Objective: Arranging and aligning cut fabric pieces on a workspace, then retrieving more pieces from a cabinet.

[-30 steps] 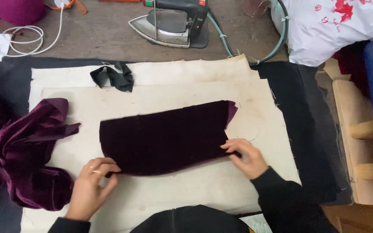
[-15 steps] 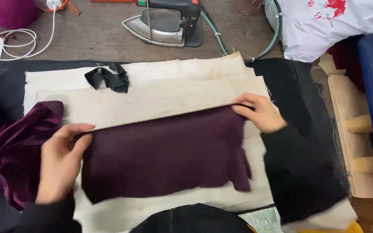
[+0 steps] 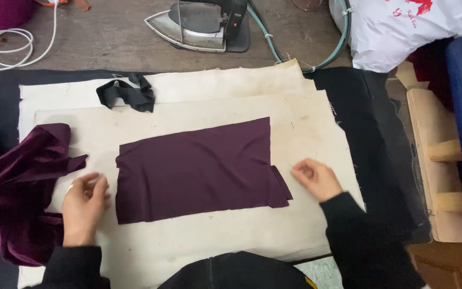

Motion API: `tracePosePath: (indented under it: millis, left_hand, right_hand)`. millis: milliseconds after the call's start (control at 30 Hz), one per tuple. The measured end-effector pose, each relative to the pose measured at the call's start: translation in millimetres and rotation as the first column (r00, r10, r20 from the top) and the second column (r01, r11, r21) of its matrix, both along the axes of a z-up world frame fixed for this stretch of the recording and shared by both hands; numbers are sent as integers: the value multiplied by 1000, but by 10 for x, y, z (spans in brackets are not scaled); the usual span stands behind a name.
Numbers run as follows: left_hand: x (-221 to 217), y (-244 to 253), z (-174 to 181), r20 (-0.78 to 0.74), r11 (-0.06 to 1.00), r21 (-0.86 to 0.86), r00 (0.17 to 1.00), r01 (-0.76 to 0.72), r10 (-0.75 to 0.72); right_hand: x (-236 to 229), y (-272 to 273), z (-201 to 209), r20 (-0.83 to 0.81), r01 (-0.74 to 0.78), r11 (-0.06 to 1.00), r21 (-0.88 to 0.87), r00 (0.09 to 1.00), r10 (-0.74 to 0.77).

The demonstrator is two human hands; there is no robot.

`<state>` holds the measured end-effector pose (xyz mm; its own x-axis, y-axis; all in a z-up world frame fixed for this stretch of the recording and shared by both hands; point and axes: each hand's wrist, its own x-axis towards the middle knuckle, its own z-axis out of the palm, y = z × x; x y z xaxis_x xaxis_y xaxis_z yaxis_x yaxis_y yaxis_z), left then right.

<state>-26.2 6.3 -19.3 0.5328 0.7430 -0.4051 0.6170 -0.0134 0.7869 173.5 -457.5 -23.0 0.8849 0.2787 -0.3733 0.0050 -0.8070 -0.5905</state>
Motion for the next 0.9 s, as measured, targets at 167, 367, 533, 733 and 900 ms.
tracePosePath:
  millis: [167,367,533,733,900]
  left_hand:
    - [-319,-115,-28,-311,949,255,945,186,-102]
    - [-351,-241,42,-424,936,230,893,267,-151]
    - [-359,-258,11,-427,937,225,892,266,-150]
    - [-372,-263,-50,-418,916,268,893,297,-168]
    - [-418,-210,-173,-436,885,303,877,354,-202]
  right_hand:
    - [-447,164,-142,110,-28,998,47,994,23]
    - [-146,97,-100,58,3,995,96,998,-8]
    - [-32,-33,57,146,225,973,59,962,-231]
    - [-358,117,-280,106,-6,1000,29,994,3]
    - [-141,2,-379,37,38,989,144,998,-44]
